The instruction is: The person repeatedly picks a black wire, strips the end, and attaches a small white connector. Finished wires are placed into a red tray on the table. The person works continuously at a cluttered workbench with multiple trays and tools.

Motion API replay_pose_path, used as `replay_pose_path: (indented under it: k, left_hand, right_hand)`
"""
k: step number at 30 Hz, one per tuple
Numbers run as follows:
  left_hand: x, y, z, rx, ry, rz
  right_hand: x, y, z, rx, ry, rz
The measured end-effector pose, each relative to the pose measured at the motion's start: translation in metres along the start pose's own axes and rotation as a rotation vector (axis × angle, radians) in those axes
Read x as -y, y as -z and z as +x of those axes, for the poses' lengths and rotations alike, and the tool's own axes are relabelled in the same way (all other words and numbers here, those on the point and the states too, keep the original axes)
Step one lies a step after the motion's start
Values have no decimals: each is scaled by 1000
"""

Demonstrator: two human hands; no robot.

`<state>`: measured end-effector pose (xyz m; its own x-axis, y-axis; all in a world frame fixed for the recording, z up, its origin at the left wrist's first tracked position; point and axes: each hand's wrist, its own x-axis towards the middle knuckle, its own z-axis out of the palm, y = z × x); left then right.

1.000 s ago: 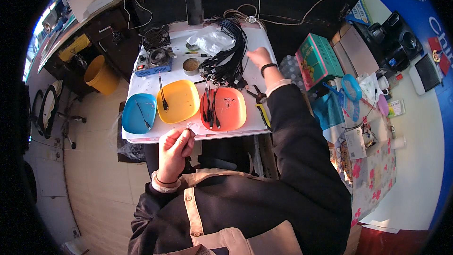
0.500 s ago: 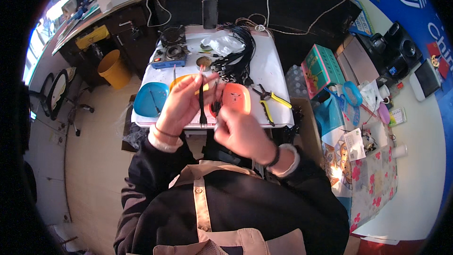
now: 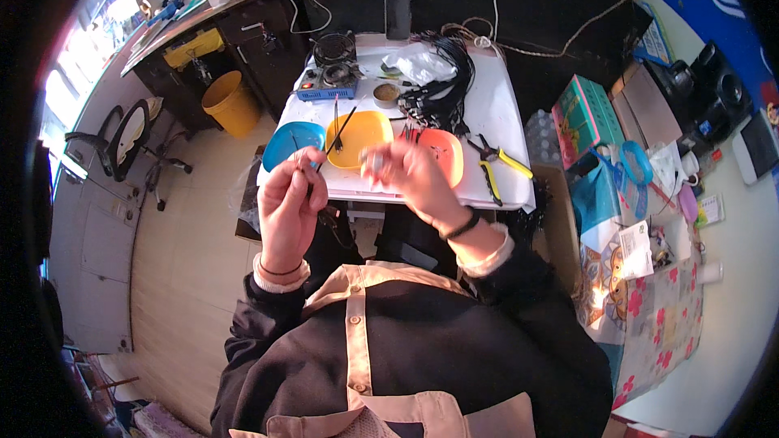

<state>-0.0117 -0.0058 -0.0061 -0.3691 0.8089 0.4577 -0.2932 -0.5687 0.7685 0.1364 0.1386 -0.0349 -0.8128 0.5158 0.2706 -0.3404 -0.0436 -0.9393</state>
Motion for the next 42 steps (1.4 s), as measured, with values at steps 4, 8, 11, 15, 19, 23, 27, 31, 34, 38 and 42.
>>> replay_pose_path:
  k: [4,8,11,15,19,23,27,31,34,38,42]
  left_hand:
    - [8,2,-16,45,72,-63]
    - [14,3,-15,75,135,-83]
    - [20,-5,-5,-101,54,292]
    - [25,-21,4,-88,42,404]
    - [25,-31,3,-114,272,124]
    - [25,-31,-1,-118,289,10]
    - [26,-37,-4,-141,247,93]
    - [27,-46,-8,-154,130,282]
    - [22,-43,-11,-117,308,213]
    - [25,-36,-9,-39,415,-236]
    - [34,-40,-14,-107,258,-110]
  right_hand:
    - [24,5,20,-147,-43,299]
    - [31,1,16,-199,81,117]
    - [33,-6,3,-238,127,-166]
    - [27,-23,-8,-268,292,-364]
    - [26,-20,-11,-218,177,-143]
    - [30,-8,-14,-181,88,47]
    - [36,-13,-21,-194,59,-2]
    - [42,-20,-22,-181,48,-65]
    - [45,-16,-18,-106,69,-155]
    - [39,-9,-16,-69,54,-47]
    - [18,-17,-19,-119,15,355]
